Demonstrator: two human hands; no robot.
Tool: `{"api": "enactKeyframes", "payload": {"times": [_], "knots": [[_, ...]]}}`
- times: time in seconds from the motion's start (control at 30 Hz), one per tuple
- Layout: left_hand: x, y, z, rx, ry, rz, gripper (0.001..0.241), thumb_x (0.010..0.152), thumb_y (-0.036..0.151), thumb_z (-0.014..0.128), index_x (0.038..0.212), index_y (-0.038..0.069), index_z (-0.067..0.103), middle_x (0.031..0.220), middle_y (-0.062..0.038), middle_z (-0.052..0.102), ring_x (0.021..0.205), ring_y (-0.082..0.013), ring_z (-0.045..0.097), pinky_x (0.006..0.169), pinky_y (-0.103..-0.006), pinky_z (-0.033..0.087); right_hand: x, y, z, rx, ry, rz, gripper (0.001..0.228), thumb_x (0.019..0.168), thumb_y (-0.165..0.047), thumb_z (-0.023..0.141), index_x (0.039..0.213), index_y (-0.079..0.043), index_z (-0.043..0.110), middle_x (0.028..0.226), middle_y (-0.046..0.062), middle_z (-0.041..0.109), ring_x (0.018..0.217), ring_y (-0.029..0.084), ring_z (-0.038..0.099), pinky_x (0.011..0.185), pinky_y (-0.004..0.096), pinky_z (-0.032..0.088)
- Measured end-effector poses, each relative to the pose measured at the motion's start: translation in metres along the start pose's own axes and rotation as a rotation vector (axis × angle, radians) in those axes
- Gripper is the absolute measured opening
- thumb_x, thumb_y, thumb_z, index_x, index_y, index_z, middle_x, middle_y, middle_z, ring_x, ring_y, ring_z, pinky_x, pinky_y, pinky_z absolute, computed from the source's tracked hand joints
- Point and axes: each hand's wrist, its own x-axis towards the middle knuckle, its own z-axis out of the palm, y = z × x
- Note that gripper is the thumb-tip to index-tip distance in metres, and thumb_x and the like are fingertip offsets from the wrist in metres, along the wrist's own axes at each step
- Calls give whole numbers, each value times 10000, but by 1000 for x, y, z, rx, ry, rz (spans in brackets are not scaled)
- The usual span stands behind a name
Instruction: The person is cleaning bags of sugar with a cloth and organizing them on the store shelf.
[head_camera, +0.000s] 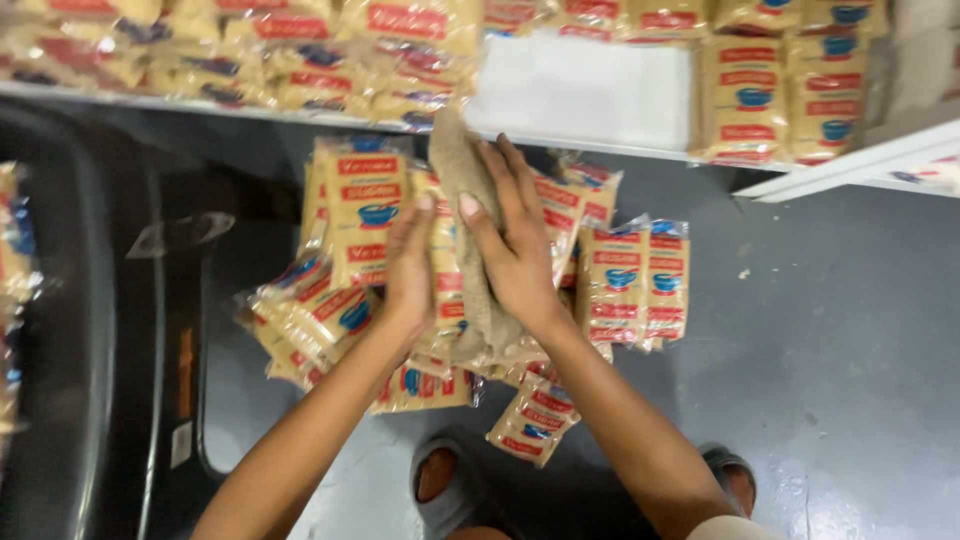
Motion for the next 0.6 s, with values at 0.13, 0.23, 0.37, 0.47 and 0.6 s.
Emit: {"api": "enactKeyframes", "payload": {"times": [0.13,0.23,0.37,0.47,0.6], "knots": [[5,45,17,-81,17,118,347,1003,435,617,1193,151,676,1068,-54,734,1007,-172,740,954,-359,588,-25,-34,-10,436,-45,200,749,1055,-377,550,1657,-167,158,1680,309,216,1510,580,226,1192,711,228],[14,60,18,-100,11,239,464,1031,528,519,1238,126,624,1102,-140,745,994,-240,768,962,-421,603,-55,-16,-6,565,-34,375,854,923,-266,724,1624,-104,265,1571,313,408,1438,491,411,1132,611,387],[9,62,38,-149,-192,173,379,1062,268,436,1392,86,480,1081,-53,647,826,-127,636,721,-294,563,-65,51,-19,723,136,795,760,728,-205,874,1404,-86,547,1114,177,714,934,304,732,804,463,606],[1,76,61,220,-372,188,605,1057,403,346,1563,77,284,1421,-176,385,1215,-327,392,1007,-484,337,-53,112,-45,749,222,910,720,775,-429,778,1392,-146,541,1199,140,666,1050,296,675,902,467,540],[-5,58,59,972,-511,415,733,1066,517,378,1640,125,145,1664,-304,129,1509,-536,136,1182,-734,144,41,53,-89,727,326,1005,979,758,-657,707,1581,-236,385,1497,166,563,1366,361,575,1143,595,422]]}}
